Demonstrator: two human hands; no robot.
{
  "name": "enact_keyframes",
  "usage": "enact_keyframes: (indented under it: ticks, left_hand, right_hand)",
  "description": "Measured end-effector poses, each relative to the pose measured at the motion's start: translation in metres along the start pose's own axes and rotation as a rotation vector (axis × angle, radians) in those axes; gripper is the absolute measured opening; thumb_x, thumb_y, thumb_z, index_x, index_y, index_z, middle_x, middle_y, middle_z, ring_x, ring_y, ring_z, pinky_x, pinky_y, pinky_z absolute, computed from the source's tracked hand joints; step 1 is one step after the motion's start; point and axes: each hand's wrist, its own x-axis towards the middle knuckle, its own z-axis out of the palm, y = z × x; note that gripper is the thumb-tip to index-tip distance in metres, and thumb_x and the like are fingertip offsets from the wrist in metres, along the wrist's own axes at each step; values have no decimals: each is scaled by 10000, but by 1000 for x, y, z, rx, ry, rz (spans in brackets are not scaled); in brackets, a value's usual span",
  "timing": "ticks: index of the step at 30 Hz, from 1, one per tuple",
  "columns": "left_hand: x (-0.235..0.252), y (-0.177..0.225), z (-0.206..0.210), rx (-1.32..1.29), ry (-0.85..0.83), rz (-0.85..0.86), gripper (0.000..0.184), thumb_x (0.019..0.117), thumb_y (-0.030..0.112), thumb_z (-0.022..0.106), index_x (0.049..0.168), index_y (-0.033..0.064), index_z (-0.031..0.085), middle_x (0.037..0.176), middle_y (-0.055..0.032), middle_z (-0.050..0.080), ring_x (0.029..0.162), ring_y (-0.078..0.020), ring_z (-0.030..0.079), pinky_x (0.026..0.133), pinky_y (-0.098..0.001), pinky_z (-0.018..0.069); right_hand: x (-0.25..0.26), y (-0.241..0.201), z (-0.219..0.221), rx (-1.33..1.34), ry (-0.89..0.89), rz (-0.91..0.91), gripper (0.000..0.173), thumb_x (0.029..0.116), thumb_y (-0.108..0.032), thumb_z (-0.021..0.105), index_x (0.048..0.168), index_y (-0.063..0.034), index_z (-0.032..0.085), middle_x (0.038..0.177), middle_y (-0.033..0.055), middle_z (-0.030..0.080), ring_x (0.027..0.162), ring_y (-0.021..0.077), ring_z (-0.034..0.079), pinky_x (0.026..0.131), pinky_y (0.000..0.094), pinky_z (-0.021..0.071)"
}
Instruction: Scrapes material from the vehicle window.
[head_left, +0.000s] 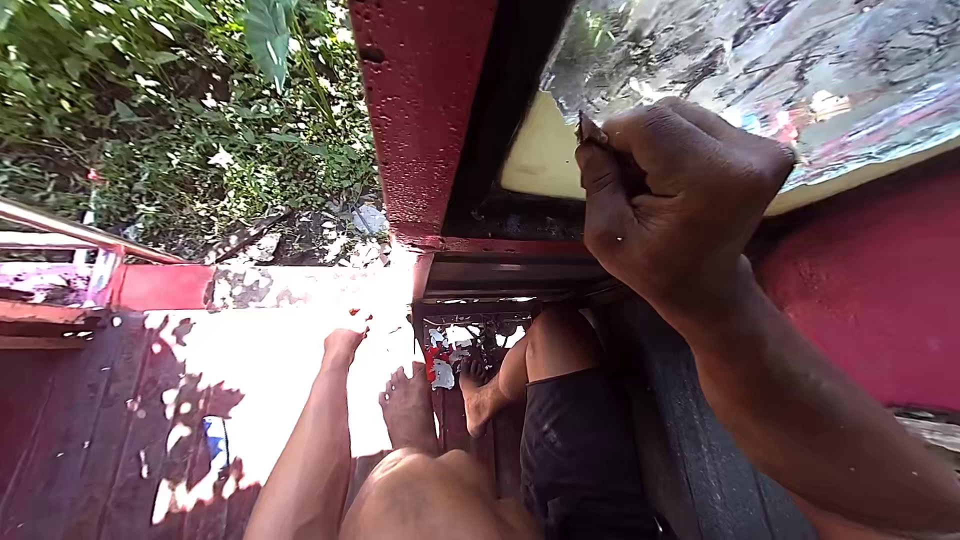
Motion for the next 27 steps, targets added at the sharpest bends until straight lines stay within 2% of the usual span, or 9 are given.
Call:
enact_keyframes:
  ticks: [3,5,9,11,12,16,18,22,27]
  left_hand:
    - [-44,42,-23,-169,-27,52,400,1073,251,545,1343,-44,565,1220,-271,622,981,-341,633,928,-520,499]
    - [-50,56,-30,-216,28,124,335,1042,224,607,1252,-37,612,1093,-215,643,825,-256,599,817,-469,514]
    - [-55,86,-43,-337,159,229,313,956,201,710,1175,-14,648,1012,-145,653,773,-178,587,758,-417,532]
    - [-66,120,-57,-449,240,324,200,966,145,660,1065,-28,655,908,-115,629,693,-145,570,677,-367,536]
    - [-73,138,-64,-498,267,382,178,985,169,630,1016,-5,653,850,-68,608,655,-112,561,650,-334,536]
    - [-112,199,-91,-720,260,679,97,1031,70,519,1029,60,616,812,67,665,612,-3,610,630,-205,560]
    - [-141,224,-101,-827,216,819,137,1039,36,476,1048,76,607,812,95,680,639,4,638,644,-199,575]
    - [-203,261,-111,-1003,139,1011,297,1057,29,369,990,161,626,813,148,688,767,23,672,740,-197,584]
    - [-228,265,-100,-987,97,1282,476,1111,228,149,984,297,603,898,209,691,920,83,652,848,-174,546]
  right_hand:
    - [4,-3,-1,-11,-29,-24,174,975,-46,591,877,34,711,749,181,679,633,200,625,551,294,433]
    - [6,-5,1,-11,-27,-29,175,983,-50,591,880,37,703,755,185,675,646,197,623,560,288,430]
    - [6,-6,5,-3,15,-34,165,961,-45,596,861,32,703,738,175,666,634,201,625,544,291,433]
    - [6,-6,8,17,29,-21,163,953,-48,602,858,25,711,729,161,668,612,193,622,518,289,426]
    - [6,-5,8,41,34,-8,158,951,-48,609,862,21,720,736,155,680,609,181,631,516,280,438]
    - [-3,-2,2,184,42,113,127,935,-49,641,876,23,727,749,118,693,636,87,634,575,202,496]
    - [-12,0,4,214,72,142,128,931,-43,641,875,36,725,747,123,696,632,83,636,576,200,505]
    - [-21,1,15,216,130,176,125,924,-38,648,888,41,736,766,131,715,651,88,666,593,198,531]
    - [-29,-2,25,295,206,221,123,915,-26,652,873,66,723,735,115,697,615,53,637,564,178,521]
